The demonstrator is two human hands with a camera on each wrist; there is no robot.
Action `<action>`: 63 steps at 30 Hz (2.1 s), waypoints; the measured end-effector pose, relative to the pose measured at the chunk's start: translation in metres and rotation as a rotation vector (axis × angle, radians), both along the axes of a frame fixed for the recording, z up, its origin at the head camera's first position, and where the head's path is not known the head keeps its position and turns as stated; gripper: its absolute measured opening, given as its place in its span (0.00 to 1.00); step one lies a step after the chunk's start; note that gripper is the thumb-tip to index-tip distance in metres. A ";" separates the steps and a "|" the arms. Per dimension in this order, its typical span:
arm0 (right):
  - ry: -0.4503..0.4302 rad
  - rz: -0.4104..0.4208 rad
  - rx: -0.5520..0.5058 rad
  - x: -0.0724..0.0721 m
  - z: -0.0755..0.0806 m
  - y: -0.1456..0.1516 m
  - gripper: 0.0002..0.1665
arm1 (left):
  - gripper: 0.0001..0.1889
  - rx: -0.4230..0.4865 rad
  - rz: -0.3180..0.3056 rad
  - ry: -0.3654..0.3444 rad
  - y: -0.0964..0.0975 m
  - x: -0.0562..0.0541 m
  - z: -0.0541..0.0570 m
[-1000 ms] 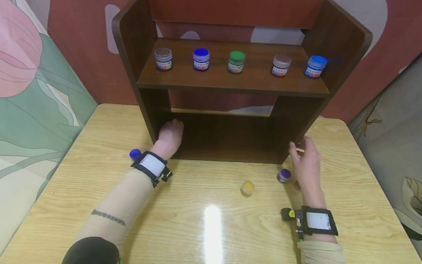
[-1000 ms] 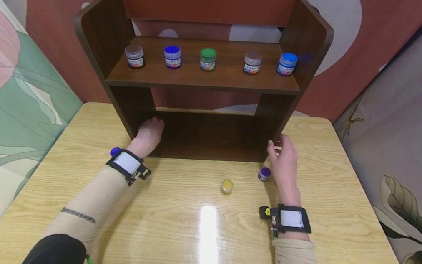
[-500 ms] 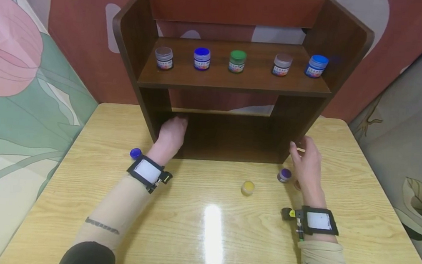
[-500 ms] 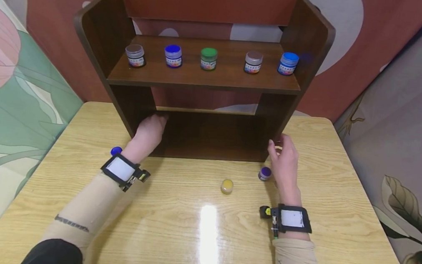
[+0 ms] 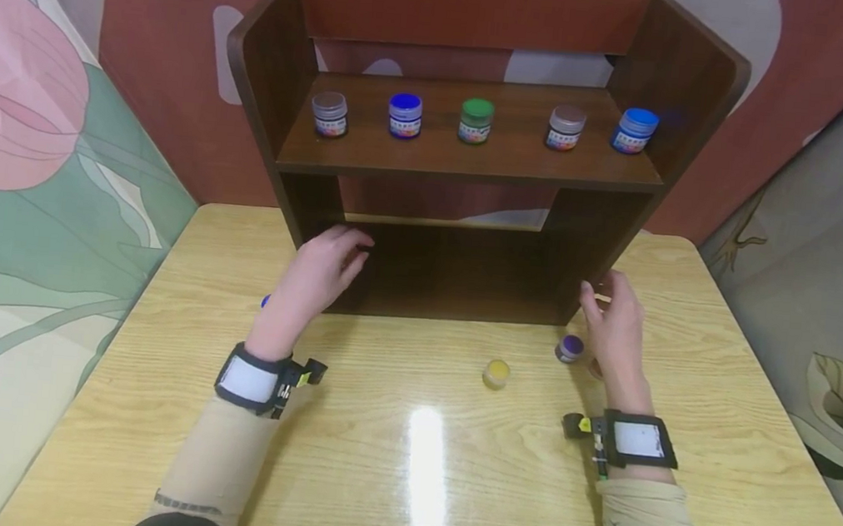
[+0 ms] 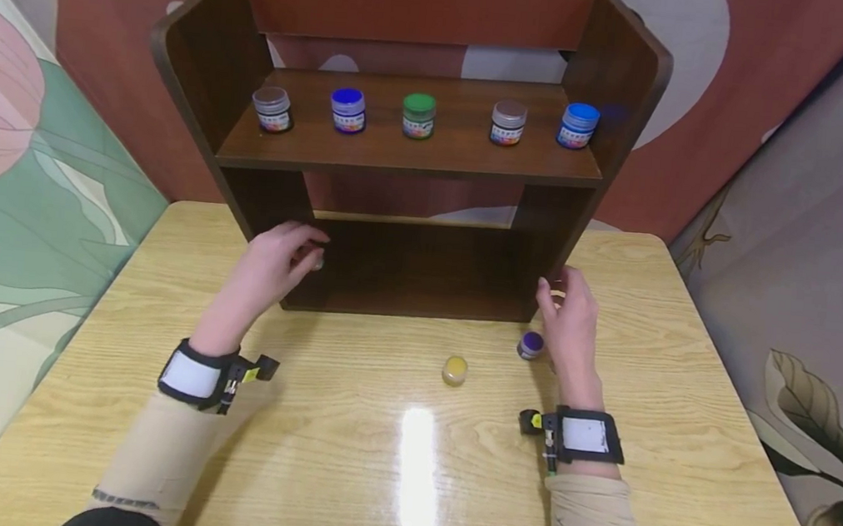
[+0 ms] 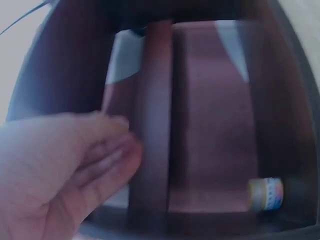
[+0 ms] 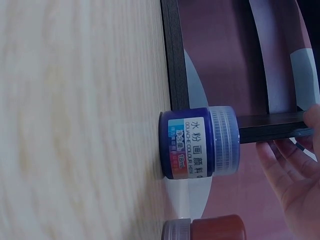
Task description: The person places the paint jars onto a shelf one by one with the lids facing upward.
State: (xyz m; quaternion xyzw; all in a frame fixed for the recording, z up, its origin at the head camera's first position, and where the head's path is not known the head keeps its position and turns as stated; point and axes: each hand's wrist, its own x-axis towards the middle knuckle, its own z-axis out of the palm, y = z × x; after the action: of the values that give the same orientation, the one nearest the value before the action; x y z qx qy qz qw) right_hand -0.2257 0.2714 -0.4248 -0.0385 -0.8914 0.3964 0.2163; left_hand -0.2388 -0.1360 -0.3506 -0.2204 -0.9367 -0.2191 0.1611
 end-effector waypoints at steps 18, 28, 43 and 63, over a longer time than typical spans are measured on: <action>0.019 -0.008 -0.009 -0.002 0.002 0.000 0.23 | 0.18 -0.150 0.139 -0.500 -0.082 0.028 0.011; 0.008 0.005 0.016 0.000 0.002 0.000 0.23 | 0.35 -0.216 0.301 -0.691 -0.094 0.014 -0.029; 0.013 0.005 0.032 -0.001 -0.002 0.001 0.22 | 0.21 -0.187 0.334 -0.695 -0.092 0.010 -0.049; 0.021 0.016 0.050 -0.001 -0.003 0.003 0.21 | 0.18 -0.222 0.241 -0.671 -0.090 0.014 -0.038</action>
State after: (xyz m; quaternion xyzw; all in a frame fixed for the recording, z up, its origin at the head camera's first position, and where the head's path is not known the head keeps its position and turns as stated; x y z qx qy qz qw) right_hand -0.2264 0.2746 -0.4282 -0.0215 -0.8990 0.3760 0.2235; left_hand -0.2244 -0.2261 -0.3890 -0.0405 -0.9747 -0.1556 -0.1552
